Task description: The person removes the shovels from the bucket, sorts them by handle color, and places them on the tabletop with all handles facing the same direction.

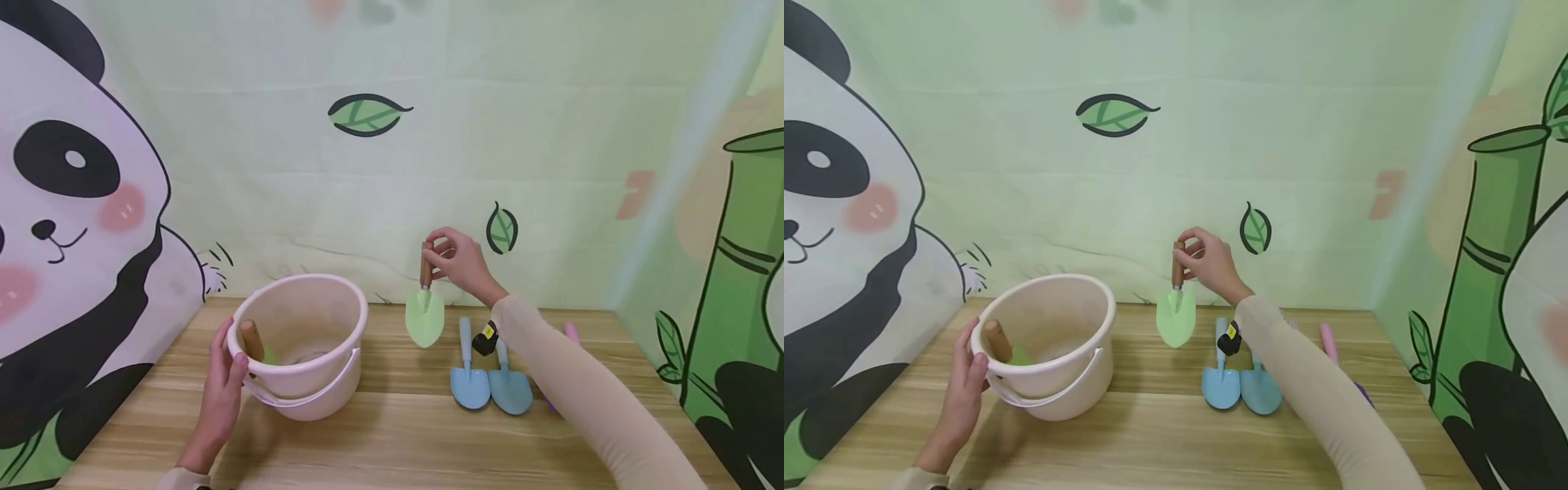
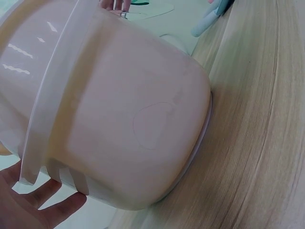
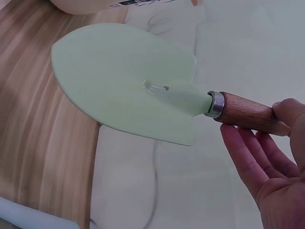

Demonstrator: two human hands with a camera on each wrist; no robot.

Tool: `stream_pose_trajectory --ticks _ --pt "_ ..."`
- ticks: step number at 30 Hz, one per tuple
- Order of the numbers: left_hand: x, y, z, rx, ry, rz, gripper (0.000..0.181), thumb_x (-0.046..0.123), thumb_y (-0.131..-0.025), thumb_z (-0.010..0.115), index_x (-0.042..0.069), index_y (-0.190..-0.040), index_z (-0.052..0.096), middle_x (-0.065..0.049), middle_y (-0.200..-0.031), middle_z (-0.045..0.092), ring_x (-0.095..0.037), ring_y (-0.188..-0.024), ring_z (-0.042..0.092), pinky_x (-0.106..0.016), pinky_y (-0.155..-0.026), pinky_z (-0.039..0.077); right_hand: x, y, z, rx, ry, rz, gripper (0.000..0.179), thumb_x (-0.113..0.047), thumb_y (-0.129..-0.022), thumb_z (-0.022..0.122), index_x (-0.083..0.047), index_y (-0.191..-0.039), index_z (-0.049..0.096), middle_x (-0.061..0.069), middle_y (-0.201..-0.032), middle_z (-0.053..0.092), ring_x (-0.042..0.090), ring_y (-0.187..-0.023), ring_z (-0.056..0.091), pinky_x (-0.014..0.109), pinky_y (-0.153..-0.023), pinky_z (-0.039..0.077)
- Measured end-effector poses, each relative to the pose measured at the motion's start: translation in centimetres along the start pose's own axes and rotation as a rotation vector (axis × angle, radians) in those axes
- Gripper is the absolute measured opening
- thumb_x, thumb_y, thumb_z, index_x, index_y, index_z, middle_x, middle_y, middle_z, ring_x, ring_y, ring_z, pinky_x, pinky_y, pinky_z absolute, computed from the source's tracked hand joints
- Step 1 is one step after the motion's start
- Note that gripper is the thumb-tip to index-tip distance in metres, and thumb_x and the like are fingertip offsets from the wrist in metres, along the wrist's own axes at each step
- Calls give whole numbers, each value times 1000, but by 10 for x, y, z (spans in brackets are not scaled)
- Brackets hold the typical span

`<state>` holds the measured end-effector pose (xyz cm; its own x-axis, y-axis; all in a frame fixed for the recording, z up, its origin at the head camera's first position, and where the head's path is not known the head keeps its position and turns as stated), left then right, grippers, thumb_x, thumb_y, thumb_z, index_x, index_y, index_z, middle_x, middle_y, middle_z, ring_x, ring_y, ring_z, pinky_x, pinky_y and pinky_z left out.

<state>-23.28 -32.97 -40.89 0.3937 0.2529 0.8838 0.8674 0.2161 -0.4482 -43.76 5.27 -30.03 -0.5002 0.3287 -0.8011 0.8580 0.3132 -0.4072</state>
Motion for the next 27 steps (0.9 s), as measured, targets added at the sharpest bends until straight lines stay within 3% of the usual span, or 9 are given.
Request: stream_pose_trajectory --ticks 16,22,27 --pt "0 2 2 5 28 -12 58 14 -111 38 26 -164 19 -12 -165 27 -12 -140 37 -10 -97 41 48 20 22 -51 -55 170 23 -14 -98 71 -9 -120 64 21 -102 69 29 -80 73 39 -64 62" --pt "1 3 2 16 33 -11 57 14 -111 38 25 -164 20 -12 -164 28 -11 -138 38 -11 -96 42 67 29 29 -59 -84 236 20 -14 -98 71 -8 -117 64 21 -99 67 27 -78 73 42 -65 62" --pt "3 3 2 22 26 -3 57 13 -111 38 24 -164 21 -12 -164 28 -11 -137 39 -11 -95 43 81 35 35 -81 -95 282 19 -13 -99 70 -8 -116 64 20 -97 67 30 -77 73 52 -73 61"
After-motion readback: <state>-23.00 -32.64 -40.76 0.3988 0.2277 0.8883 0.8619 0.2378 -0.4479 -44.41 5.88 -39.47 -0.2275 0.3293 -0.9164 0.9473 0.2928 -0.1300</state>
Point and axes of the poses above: each hand's wrist, its own y-axis away from the middle knuckle, its own z-axis out of the palm, x = y × z, the point moved 9 cm from there along -y, towards the middle knuckle
